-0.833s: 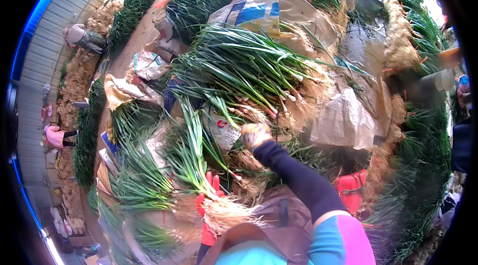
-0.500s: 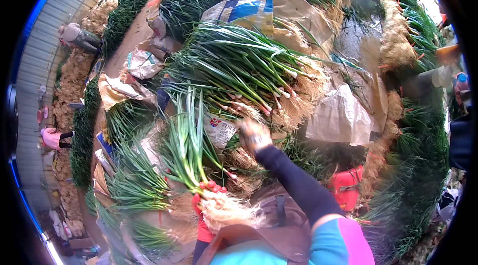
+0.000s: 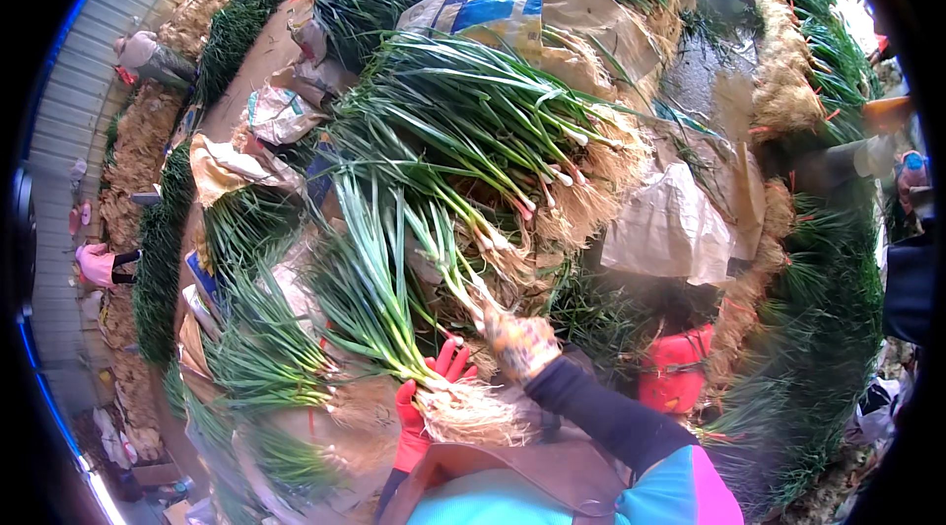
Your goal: The person bundles scallions by gathering them together and tying them with a red string by hand on a floor workspace.
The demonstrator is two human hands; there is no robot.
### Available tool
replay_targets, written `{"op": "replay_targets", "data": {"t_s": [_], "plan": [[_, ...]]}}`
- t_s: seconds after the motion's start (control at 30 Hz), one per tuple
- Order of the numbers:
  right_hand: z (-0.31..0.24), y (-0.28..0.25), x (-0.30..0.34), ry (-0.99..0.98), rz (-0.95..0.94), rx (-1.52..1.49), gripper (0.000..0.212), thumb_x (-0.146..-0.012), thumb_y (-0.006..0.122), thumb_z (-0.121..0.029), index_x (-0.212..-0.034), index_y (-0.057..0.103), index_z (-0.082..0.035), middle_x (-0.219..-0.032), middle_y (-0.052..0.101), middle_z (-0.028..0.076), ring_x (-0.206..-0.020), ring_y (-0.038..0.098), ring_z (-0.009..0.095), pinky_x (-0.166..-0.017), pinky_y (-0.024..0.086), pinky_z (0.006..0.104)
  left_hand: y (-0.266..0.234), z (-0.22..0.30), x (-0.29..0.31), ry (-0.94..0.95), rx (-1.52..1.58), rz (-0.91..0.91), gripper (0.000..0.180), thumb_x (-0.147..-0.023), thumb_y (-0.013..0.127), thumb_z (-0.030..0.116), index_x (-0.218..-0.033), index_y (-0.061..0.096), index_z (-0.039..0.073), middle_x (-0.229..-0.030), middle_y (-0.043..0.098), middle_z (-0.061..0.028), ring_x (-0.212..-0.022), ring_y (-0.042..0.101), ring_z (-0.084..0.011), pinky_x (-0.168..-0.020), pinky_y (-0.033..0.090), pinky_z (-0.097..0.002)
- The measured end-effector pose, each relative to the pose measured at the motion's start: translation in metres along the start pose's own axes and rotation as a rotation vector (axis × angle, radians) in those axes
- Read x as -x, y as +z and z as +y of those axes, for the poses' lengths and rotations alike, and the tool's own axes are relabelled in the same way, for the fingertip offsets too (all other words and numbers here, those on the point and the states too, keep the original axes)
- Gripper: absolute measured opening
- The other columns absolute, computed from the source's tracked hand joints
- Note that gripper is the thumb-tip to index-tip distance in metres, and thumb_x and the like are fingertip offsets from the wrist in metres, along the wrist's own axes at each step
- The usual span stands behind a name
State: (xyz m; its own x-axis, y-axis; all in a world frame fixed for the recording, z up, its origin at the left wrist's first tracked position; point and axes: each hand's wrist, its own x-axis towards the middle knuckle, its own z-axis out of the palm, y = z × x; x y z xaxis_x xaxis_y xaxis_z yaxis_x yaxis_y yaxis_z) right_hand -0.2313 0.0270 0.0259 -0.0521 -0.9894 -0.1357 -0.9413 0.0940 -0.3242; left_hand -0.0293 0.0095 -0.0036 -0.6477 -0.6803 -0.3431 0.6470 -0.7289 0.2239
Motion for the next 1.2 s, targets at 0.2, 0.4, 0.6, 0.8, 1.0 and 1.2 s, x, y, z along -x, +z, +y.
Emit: {"op": "replay_targets", "data": {"t_s": [0.2, 0.4, 0.6, 0.8, 1.0, 1.2], "plan": [[0.011, 0.006, 0.022, -0.298, -0.428, -0.379, 0.053, -0.079, 0.048, -0.010, -0.131, 0.039, -0.022, -0.098, 0.061, 0.011, -0.084, 0.062, 0.028, -0.071, 0.050, 0.0394, -0.023, -0.003, -0.012, -0.162, -0.083, 0.129, 0.054, -0.073, 0.060, 0.023, -0.121, 0.048, 0.001, -0.139, 0.028, -0.0199, -0.123, 0.036, -0.0362, -0.104, 0.026, -0.0473], [0.002, 0.022, -0.053, 0.089, -0.073, -0.688, 0.031, -0.082, 0.054, -0.035, -0.099, 0.060, -0.009, -0.084, 0.063, 0.014, -0.080, 0.061, 0.031, -0.075, 0.046, 0.0399, -0.031, 0.003, -0.006, -0.177, -0.091, 0.156, 0.050, -0.074, 0.060, 0.022, -0.117, 0.051, -0.001, -0.129, 0.041, -0.0221, -0.111, 0.048, -0.0320, -0.097, 0.037, -0.0451], [-0.002, 0.037, -0.078, 0.139, -0.290, -1.059, 0.028, -0.082, 0.058, -0.034, -0.086, 0.061, -0.007, -0.068, 0.059, 0.006, -0.066, 0.057, 0.018, -0.061, 0.044, 0.0313, -0.034, 0.010, 0.001, -0.165, -0.206, 0.194, 0.049, -0.073, 0.061, 0.026, -0.114, 0.053, -0.001, -0.119, 0.051, -0.0197, -0.110, 0.049, -0.0339, -0.096, 0.037, -0.0478], [0.067, 0.087, 0.017, 0.408, -0.608, -1.819, 0.013, -0.081, 0.063, -0.018, -0.080, 0.058, -0.007, -0.061, 0.050, -0.002, -0.049, 0.044, 0.007, -0.045, 0.037, 0.0235, -0.017, 0.003, 0.001, -0.156, -0.121, 0.164, 0.050, -0.073, 0.061, 0.028, -0.115, 0.052, 0.002, -0.113, 0.054, -0.0180, -0.109, 0.048, -0.0388, -0.096, 0.036, -0.0514], [0.072, 0.085, 0.025, 0.717, -0.346, -1.683, 0.027, -0.083, 0.060, -0.018, -0.105, 0.055, -0.003, -0.078, 0.058, 0.003, -0.053, 0.047, 0.007, -0.048, 0.041, 0.0215, -0.031, 0.007, 0.004, -0.160, -0.164, 0.184, 0.047, -0.075, 0.060, 0.025, -0.114, 0.052, 0.000, -0.116, 0.052, -0.0188, -0.110, 0.048, -0.0367, -0.097, 0.036, -0.0505], [-0.022, 0.065, -0.033, 0.375, -0.503, -1.226, 0.048, -0.084, 0.053, -0.049, -0.099, 0.061, -0.004, -0.076, 0.063, 0.009, -0.063, 0.058, 0.015, -0.059, 0.047, 0.0310, -0.041, 0.012, 0.006, -0.212, -0.169, 0.216, 0.047, -0.076, 0.058, 0.022, -0.115, 0.050, -0.002, -0.115, 0.052, -0.0191, -0.110, 0.049, -0.0338, -0.097, 0.037, -0.0457]]}}
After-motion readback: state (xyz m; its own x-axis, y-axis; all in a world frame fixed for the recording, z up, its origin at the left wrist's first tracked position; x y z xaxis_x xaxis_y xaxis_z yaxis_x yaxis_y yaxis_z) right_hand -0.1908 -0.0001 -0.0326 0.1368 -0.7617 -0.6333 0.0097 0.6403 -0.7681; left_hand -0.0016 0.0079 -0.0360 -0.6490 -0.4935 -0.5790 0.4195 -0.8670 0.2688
